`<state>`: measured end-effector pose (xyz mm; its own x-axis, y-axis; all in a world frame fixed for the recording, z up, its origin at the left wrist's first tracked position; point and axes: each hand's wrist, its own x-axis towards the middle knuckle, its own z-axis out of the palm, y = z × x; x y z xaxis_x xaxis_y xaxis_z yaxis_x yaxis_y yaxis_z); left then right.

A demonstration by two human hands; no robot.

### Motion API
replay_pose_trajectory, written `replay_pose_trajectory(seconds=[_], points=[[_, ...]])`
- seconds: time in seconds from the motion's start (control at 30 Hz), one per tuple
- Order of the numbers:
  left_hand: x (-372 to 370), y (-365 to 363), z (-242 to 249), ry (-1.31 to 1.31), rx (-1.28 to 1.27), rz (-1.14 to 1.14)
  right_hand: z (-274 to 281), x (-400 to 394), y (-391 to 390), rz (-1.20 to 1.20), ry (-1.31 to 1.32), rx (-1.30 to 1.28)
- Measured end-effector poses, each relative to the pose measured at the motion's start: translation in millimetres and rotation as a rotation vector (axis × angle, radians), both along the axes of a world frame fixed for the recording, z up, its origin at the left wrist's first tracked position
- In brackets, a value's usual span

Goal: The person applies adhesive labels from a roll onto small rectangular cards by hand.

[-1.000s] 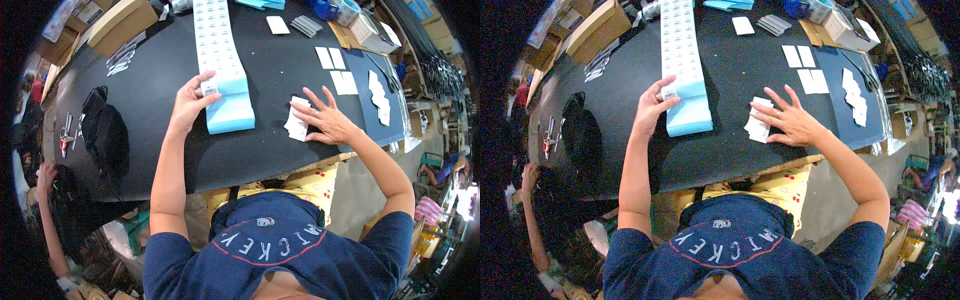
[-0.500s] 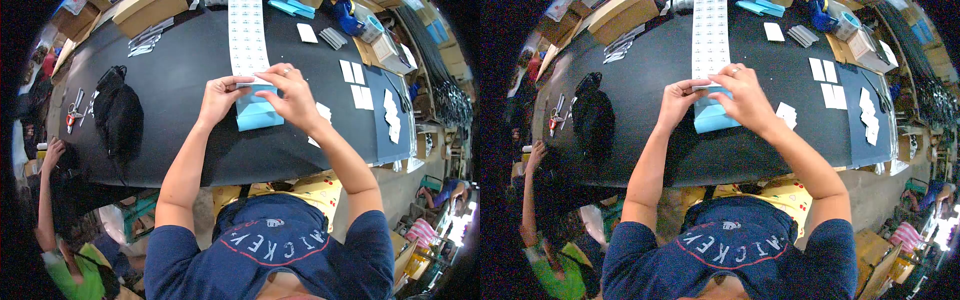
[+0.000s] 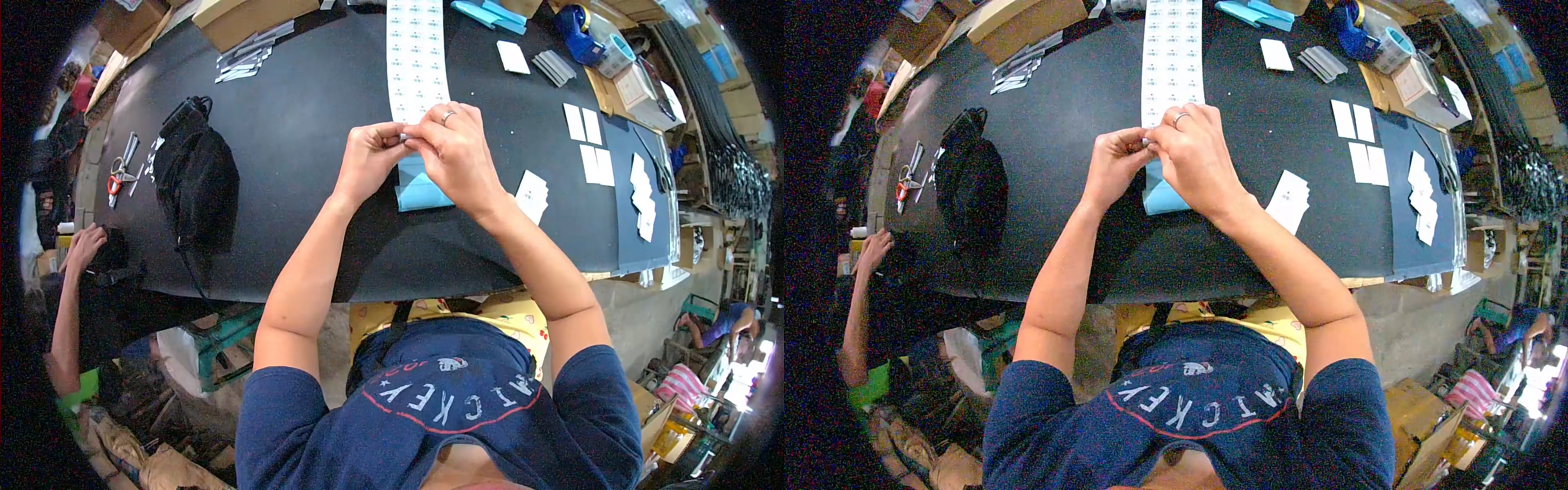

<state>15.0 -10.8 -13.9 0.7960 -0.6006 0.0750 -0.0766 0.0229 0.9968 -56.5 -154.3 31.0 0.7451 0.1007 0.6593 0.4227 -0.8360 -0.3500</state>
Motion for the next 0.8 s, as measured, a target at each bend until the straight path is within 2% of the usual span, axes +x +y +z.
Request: replay_pose_trajectory(seconds=[0.23, 0.4, 0.73, 0.8], points=[[0.2, 0.4, -2.2, -0.015, 0.031, 0.0, -0.5, -2.7, -1.2, -0.015, 0.012, 0.009], [-1.7, -0.9, -0.6, -0.161, 0.103, 0.034, 3.0, -0.7, -10.3, 0.052, 0.225, 0.094], [0.0, 0.3, 2.4, -0.125, 0.208, 0.031, 0.0, -7.4, -5.8, 0.007, 0.121, -0.01], [1.6, 0.4, -0.3, -0.092, 0.087, 0.01, 2.7, -9.8, -4.5, -0.012, 0.004, -0.089]])
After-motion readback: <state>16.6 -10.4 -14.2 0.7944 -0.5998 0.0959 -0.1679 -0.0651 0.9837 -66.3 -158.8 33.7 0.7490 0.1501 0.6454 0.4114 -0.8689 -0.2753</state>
